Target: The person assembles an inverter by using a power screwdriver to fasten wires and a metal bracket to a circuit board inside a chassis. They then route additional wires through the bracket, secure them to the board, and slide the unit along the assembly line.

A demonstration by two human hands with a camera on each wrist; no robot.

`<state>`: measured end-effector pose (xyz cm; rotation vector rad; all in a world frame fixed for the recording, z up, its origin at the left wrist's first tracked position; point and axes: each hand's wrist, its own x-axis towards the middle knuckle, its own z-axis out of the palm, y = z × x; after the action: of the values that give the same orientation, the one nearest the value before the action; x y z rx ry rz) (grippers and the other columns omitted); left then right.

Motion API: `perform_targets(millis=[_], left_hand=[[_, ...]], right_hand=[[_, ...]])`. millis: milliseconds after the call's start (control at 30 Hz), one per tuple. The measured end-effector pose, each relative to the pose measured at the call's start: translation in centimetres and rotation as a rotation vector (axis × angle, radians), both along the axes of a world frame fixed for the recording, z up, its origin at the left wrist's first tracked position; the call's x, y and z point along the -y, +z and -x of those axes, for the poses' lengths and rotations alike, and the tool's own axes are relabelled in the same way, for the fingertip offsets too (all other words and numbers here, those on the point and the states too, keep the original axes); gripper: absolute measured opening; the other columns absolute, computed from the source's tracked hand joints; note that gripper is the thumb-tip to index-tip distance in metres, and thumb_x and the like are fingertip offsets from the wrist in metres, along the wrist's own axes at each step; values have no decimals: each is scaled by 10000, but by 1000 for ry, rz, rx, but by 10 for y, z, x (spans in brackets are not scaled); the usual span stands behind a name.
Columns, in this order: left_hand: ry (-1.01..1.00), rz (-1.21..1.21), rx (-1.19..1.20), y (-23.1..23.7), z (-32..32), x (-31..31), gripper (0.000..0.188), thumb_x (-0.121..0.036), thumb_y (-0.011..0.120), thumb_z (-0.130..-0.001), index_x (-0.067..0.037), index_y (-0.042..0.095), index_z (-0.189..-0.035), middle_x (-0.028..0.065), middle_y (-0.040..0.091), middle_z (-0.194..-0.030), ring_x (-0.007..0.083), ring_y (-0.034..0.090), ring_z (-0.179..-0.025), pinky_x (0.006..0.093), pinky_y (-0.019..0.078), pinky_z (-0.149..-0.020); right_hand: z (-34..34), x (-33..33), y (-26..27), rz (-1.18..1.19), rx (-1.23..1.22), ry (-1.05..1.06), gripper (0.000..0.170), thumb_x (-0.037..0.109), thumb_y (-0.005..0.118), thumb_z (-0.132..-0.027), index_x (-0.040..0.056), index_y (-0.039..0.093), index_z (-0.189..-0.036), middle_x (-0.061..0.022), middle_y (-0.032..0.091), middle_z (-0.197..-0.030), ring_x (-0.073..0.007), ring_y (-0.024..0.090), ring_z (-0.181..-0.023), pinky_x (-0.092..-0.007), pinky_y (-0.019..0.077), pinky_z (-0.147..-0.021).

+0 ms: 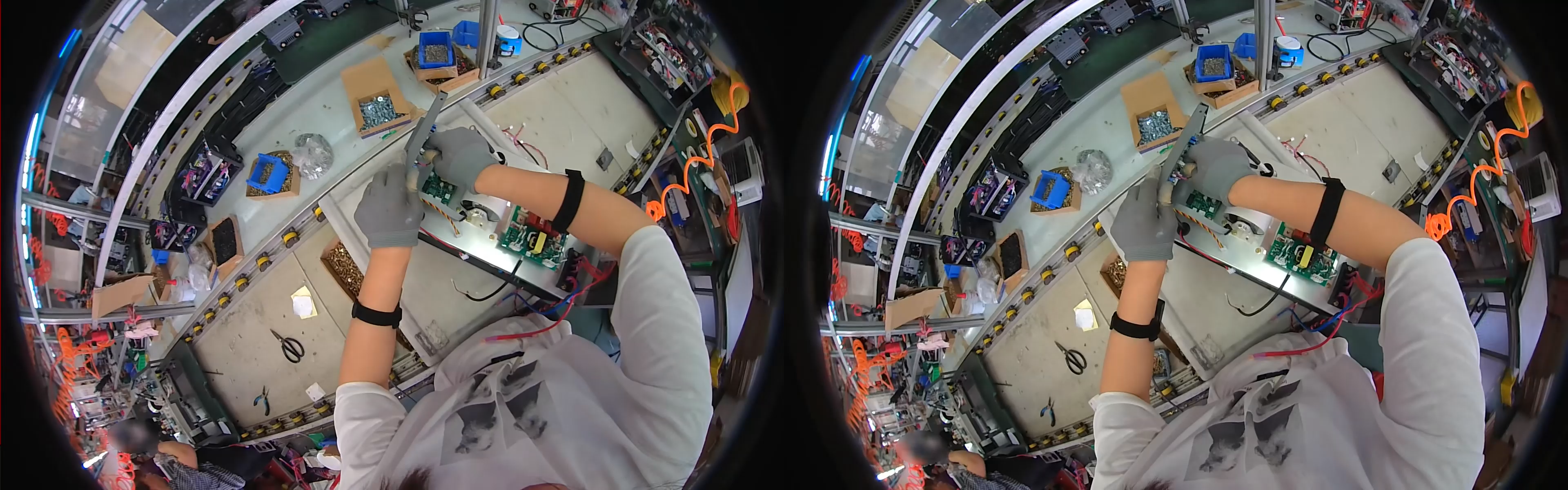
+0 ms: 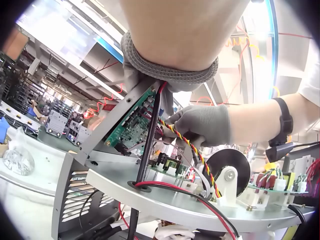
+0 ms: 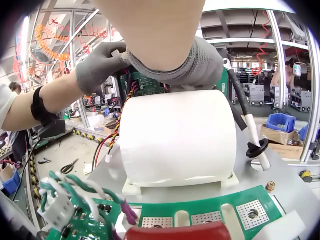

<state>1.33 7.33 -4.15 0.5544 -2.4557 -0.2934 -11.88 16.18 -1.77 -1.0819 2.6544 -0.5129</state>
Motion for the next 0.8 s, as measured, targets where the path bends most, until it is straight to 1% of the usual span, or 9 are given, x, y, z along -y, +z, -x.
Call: perform_targets(millis=[67,133,267,333,467,567,633,767,800], left_hand=[[5,7,14,-1,2,0,269,-316,552,-857,-155,606,-1065,54,627,-887,250,625,-720,354,499,-570],[-1,-3,-111,-3,4,-1,253,-283,559,-871,-153,641,-1071,67,623,-801,259,606,-706,347,481,-591],[14,19,-119,-5,4,-1,250,-280,568,-865,-146,645,-1062,66,621,-787,256,607,-699,347,481,-590],[5,-18,-142,-5,3,-2,248,-277,571,-863,-138,649,-1053,74,624,-788,258,610,-696,348,480,-590],[7,-33,-116,-4,2,-1,251,-275,576,-860,-134,650,-1054,73,627,-787,264,610,-684,355,476,-578],[-42,-73,-120,-3,-5,-1,263,-257,568,-867,-105,641,-1070,106,629,-835,274,607,-727,327,483,-632],[-181,-202,-342,-13,-17,3,232,-199,549,-863,-61,613,-1039,131,624,-894,296,604,-811,368,487,-703],[-27,-231,-506,-42,-51,-23,257,-176,527,-887,-4,588,-1068,166,607,-929,307,597,-830,367,475,-739],[72,-389,-550,-59,-56,-32,278,-171,525,-900,13,564,-1105,147,604,-973,239,583,-815,323,472,-740]], right_hand=[[2,1,0,-56,-14,27,224,243,547,-808,130,662,-964,-139,653,-846,-319,623,-788,-435,475,-730],[5,0,-5,-24,-53,52,220,244,543,-814,125,662,-956,-145,652,-838,-325,621,-781,-439,472,-720],[14,-6,-22,-29,-44,71,201,205,548,-809,110,657,-948,-151,647,-834,-339,613,-779,-441,469,-714],[21,-6,-33,76,-51,148,223,258,542,-844,108,634,-981,-136,620,-947,-324,617,-860,-424,489,-762],[20,-3,-35,112,-35,133,208,246,539,-843,109,631,-969,-139,618,-961,-330,617,-846,-426,487,-763],[19,-2,-31,69,-50,143,188,215,540,-833,101,638,-945,-142,631,-944,-327,623,-832,-428,489,-752],[12,-1,-11,-110,-85,121,207,165,560,-785,111,646,-965,-143,647,-828,-335,623,-740,-430,483,-696],[-25,-15,9,-304,-132,285,212,166,555,-780,114,648,-962,-125,650,-830,-315,634,-765,-422,489,-683],[-26,-18,-6,-326,-109,331,222,174,557,-772,106,640,-966,-122,647,-830,-317,631,-777,-418,488,-681]])
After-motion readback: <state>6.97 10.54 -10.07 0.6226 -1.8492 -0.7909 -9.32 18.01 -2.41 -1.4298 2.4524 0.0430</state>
